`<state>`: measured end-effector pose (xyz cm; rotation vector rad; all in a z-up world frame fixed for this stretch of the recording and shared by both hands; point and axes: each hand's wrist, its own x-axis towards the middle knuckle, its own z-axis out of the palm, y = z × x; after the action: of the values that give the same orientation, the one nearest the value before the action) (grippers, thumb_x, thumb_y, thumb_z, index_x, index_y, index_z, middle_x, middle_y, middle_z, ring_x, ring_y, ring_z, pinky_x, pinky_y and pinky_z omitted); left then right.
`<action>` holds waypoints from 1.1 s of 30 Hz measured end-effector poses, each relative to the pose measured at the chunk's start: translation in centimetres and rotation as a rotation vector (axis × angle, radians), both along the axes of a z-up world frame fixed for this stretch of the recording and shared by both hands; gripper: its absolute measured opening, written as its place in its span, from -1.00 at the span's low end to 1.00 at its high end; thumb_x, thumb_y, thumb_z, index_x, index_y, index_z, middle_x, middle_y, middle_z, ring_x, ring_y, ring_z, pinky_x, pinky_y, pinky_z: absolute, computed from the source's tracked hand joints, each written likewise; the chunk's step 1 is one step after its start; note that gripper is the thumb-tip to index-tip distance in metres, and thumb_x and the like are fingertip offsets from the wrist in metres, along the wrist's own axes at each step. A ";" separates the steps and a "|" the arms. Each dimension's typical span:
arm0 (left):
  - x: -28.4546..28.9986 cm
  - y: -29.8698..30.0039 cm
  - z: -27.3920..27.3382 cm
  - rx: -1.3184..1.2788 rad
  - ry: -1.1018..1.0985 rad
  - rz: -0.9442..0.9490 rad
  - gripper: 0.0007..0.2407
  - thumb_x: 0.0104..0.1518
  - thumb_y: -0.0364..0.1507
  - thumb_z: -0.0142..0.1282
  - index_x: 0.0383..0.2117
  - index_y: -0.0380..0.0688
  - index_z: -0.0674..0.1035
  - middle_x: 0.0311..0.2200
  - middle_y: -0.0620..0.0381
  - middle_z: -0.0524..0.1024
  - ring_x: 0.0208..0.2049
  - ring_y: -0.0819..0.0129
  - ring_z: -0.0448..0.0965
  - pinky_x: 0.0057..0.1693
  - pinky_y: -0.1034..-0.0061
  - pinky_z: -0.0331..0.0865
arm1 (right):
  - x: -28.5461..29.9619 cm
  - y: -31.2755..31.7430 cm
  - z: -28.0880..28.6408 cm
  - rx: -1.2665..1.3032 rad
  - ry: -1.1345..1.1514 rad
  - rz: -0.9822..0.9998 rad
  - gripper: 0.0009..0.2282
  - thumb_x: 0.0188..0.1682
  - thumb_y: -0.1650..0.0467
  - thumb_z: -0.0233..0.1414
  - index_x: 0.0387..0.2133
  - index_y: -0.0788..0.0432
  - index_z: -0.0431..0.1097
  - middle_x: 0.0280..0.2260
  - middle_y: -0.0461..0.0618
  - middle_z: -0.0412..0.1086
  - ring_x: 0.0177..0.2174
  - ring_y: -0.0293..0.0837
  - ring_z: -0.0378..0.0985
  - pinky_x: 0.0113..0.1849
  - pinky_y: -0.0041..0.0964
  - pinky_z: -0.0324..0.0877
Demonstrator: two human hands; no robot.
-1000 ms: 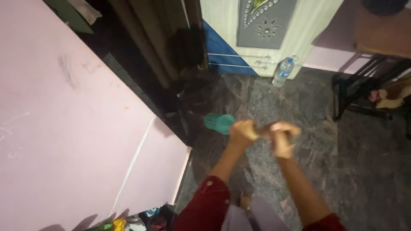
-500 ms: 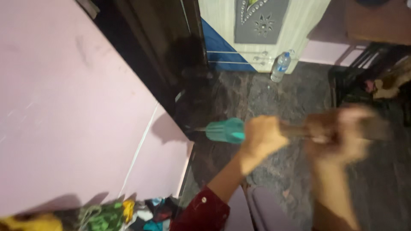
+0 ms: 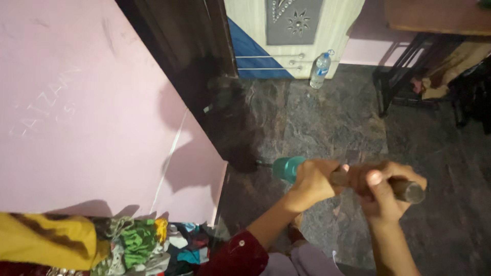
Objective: The person mops a tiled floor in a room using a teal mop, moving it back and forth across the surface. The camera is head-mounted and shows the hands and mop head throughout.
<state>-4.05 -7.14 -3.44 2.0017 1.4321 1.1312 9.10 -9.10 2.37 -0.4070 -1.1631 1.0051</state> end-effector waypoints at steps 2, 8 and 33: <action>-0.8 0.5 -0.5 0.007 0.027 -0.039 -0.69 0.25 -0.25 0.06 -0.62 -0.14 0.53 -0.62 -0.02 0.49 -0.58 0.06 0.52 -0.37 0.18 0.37 | -0.5 -0.2 0.4 0.017 -0.049 -0.022 -0.73 0.10 0.46 0.12 -0.61 0.21 0.30 -0.76 -0.12 0.23 -0.79 -0.31 0.21 -0.63 -0.38 0.15; -3.9 4.4 -2.7 0.125 -0.056 -0.041 -0.73 0.15 -0.26 0.15 -0.62 -0.15 0.55 -0.62 -0.01 0.53 -0.65 0.15 0.50 -0.45 0.29 0.34 | -3.1 3.3 -1.9 0.154 -0.278 -0.120 -0.83 0.04 0.40 0.14 -0.52 0.16 0.38 -0.61 0.02 0.39 -0.62 -0.20 0.45 -0.51 -0.29 0.36; -9.3 17.0 -17.0 0.081 0.136 0.178 -0.89 0.02 -0.41 0.19 -0.61 -0.10 0.59 -0.49 0.05 0.58 -0.36 0.02 0.60 -0.26 0.13 0.45 | -6.9 16.0 -11.4 0.151 -0.647 0.338 -0.69 -0.03 0.56 0.09 -0.73 0.22 0.16 -0.69 -0.05 0.17 -0.67 -0.19 0.19 -0.58 -0.24 0.11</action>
<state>-13.32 9.86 -20.42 2.0748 1.6867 1.1612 2.16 6.93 -9.00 -0.4369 -1.9275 1.0987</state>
